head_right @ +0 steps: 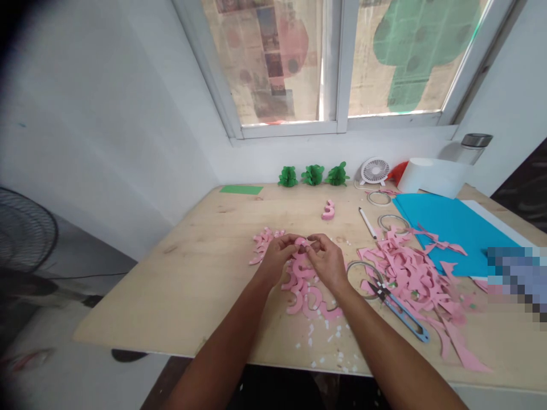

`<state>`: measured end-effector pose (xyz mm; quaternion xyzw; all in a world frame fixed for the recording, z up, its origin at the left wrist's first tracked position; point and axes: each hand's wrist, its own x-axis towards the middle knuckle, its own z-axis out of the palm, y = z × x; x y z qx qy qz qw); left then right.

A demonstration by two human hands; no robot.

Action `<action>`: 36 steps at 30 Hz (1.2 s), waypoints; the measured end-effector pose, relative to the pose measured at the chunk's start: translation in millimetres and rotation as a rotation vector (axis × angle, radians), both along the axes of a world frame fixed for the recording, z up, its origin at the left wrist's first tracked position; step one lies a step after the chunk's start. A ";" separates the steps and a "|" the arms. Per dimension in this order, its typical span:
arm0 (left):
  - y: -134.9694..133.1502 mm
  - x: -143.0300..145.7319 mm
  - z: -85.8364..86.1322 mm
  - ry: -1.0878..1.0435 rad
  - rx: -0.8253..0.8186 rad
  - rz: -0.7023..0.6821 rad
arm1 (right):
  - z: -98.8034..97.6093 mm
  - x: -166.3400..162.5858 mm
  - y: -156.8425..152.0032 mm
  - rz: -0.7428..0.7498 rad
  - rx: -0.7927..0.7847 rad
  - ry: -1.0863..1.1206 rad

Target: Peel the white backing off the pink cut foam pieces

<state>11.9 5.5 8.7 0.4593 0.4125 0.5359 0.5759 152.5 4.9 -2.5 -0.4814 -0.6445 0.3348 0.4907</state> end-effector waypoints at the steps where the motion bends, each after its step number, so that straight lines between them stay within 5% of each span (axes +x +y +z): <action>1: 0.0 -0.3 -0.4 -0.004 -0.012 -0.002 | -0.2 -0.2 0.1 0.015 -0.012 0.024; 36: 0.9 2.9 -0.9 0.128 -0.015 0.095 | 2.7 -1.5 -2.1 -0.032 -0.043 0.003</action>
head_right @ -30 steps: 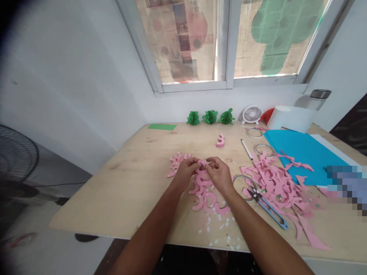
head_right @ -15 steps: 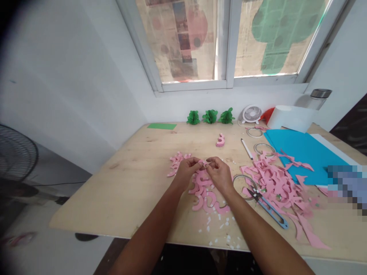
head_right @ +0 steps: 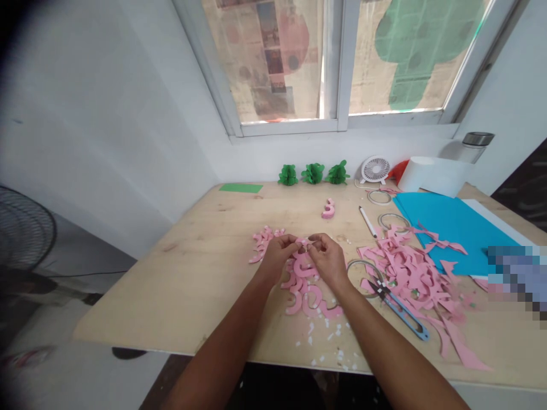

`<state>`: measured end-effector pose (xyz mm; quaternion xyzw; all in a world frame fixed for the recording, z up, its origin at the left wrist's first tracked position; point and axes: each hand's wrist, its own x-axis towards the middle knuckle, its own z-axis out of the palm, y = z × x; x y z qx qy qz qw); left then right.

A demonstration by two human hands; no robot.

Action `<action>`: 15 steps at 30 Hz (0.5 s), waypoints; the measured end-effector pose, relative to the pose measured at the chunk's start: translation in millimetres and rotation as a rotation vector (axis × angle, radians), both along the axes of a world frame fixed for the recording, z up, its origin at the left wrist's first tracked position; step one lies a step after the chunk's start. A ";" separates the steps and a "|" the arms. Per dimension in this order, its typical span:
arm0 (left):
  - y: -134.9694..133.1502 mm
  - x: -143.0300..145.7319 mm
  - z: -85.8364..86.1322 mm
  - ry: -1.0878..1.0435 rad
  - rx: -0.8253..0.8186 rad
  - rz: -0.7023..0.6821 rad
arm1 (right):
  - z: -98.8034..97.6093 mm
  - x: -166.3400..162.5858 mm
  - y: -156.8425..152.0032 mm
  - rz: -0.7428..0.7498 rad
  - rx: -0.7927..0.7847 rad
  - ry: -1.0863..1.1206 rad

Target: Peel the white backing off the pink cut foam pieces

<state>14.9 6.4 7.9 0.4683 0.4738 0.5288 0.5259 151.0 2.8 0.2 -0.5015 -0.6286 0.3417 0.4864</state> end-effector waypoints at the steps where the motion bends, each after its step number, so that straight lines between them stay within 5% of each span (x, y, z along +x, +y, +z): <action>1: 0.2 -0.1 -0.7 0.012 0.010 0.007 | 0.9 0.0 -0.7 -0.033 0.046 -0.038; 7: -0.4 1.0 -4.6 0.163 0.147 0.065 | 5.1 1.7 -4.6 -0.124 0.395 -0.378; 15: -6.1 5.9 0.8 0.308 0.238 0.063 | 4.2 2.6 -5.1 -0.140 0.458 -0.539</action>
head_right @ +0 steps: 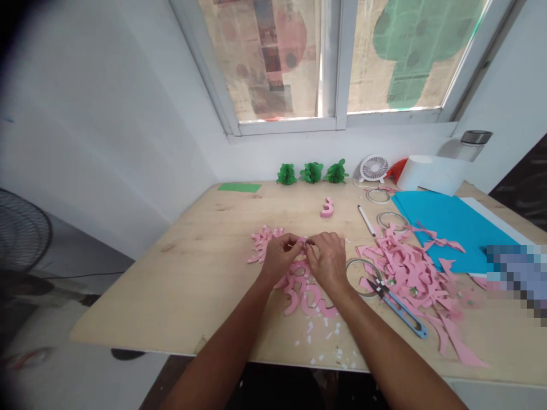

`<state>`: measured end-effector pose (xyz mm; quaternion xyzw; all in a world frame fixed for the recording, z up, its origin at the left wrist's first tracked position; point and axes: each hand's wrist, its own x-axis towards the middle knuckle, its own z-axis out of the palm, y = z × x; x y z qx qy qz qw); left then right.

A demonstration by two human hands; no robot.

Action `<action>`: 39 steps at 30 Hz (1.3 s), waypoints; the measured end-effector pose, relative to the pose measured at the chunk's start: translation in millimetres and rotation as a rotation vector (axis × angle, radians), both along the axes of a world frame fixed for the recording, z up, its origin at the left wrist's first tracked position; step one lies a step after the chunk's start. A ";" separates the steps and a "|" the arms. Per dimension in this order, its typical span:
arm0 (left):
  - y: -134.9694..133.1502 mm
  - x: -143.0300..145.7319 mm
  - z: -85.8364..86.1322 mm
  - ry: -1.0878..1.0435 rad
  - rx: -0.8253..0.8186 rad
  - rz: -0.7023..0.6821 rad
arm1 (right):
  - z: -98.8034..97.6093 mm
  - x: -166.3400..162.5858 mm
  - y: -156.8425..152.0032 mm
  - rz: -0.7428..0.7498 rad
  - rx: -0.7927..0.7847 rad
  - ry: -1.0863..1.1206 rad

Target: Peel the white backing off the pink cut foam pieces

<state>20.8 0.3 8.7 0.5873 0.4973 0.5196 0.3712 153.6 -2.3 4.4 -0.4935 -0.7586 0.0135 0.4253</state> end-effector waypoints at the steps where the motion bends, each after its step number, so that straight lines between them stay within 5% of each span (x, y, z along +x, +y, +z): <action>1: -0.1 -0.1 0.1 0.015 0.009 0.000 | -0.6 -0.1 0.2 0.004 -0.004 0.003; 20: -1.5 -3.6 0.9 0.384 0.287 0.024 | -6.2 0.9 3.2 0.031 -0.084 0.064; 39: -1.3 -3.3 -0.6 0.319 0.234 0.013 | -3.7 0.3 1.7 0.035 -0.118 0.112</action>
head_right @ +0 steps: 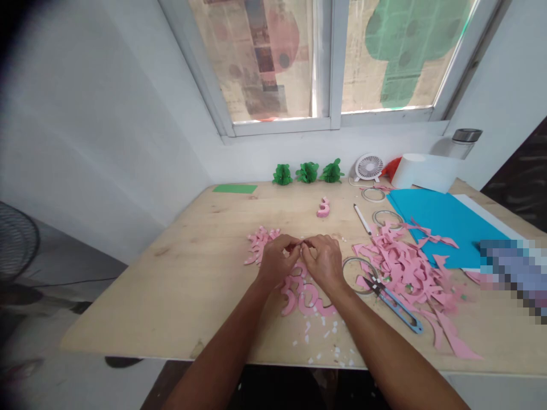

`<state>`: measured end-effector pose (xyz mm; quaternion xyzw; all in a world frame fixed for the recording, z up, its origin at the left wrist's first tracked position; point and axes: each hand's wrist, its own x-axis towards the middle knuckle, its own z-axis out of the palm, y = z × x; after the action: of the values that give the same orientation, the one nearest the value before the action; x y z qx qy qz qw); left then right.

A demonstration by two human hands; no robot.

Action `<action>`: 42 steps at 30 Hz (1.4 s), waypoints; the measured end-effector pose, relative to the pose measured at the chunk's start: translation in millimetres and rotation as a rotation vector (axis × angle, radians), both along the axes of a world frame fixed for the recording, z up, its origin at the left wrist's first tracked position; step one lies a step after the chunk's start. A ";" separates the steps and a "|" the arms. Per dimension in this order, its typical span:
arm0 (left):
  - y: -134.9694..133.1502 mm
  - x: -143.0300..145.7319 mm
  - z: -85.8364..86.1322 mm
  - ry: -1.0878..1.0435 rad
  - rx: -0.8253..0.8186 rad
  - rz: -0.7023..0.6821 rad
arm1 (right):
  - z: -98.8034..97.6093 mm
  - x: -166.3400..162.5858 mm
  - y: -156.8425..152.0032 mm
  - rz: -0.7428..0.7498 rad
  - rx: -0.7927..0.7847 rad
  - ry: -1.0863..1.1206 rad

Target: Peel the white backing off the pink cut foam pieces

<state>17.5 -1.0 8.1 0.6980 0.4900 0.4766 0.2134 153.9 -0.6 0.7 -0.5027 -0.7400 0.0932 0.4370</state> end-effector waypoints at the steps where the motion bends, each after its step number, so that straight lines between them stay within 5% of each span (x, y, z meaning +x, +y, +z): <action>1: 0.0 0.0 -0.2 0.006 0.006 -0.002 | 0.0 -0.1 0.1 -0.003 -0.001 0.001; 42: 0.3 1.0 -2.2 0.150 0.107 0.029 | 2.3 -1.2 -0.2 -0.003 -0.071 0.100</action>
<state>18.5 -0.8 5.9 0.7350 0.4884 0.4515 0.1316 152.6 -0.8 2.9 -0.5137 -0.7126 0.1438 0.4557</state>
